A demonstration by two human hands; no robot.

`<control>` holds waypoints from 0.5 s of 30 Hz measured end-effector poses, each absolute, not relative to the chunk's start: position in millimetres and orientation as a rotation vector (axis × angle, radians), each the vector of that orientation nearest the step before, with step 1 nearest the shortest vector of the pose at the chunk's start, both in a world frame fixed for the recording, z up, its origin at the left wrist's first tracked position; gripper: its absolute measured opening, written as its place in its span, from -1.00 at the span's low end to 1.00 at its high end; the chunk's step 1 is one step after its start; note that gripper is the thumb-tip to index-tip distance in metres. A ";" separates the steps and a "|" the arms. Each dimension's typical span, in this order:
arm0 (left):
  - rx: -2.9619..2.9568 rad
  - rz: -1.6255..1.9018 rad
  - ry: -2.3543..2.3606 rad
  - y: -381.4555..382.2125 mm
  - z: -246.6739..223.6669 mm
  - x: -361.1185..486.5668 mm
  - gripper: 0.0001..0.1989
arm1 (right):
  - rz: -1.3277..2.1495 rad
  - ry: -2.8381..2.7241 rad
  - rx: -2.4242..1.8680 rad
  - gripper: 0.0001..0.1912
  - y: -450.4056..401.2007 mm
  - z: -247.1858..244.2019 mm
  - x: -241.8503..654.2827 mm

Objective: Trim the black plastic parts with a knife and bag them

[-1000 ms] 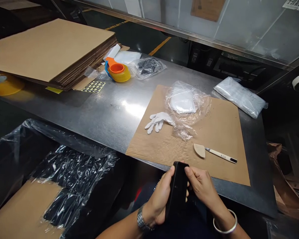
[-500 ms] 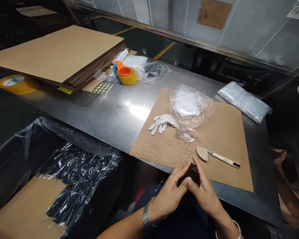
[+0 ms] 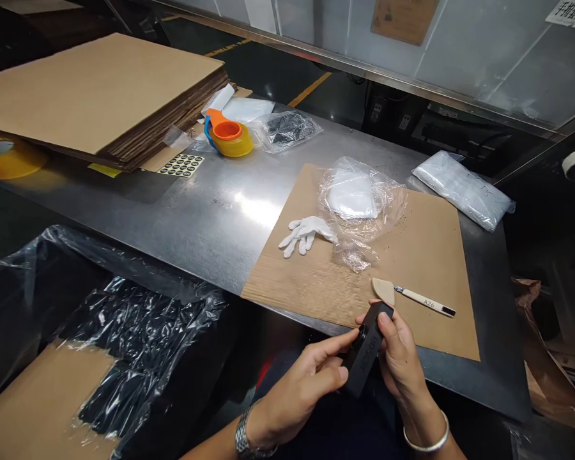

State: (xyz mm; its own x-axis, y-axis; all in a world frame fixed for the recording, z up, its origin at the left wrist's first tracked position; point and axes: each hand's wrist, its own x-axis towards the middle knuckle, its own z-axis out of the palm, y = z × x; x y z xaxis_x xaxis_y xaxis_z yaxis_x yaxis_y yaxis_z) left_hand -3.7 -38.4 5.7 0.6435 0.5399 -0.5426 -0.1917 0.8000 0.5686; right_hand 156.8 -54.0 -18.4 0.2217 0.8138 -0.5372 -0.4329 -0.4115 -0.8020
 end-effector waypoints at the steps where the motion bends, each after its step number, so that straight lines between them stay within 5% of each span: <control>1: 0.495 0.435 0.777 -38.6 5.8 -3.3 -0.49 | 1.442 -0.398 -1.408 -0.48 -54.2 -19.1 156.7; 15: 0.440 0.373 0.753 -38.9 9.6 -2.6 -0.48 | 1.362 -0.529 -1.428 -0.53 -60.3 -22.0 159.9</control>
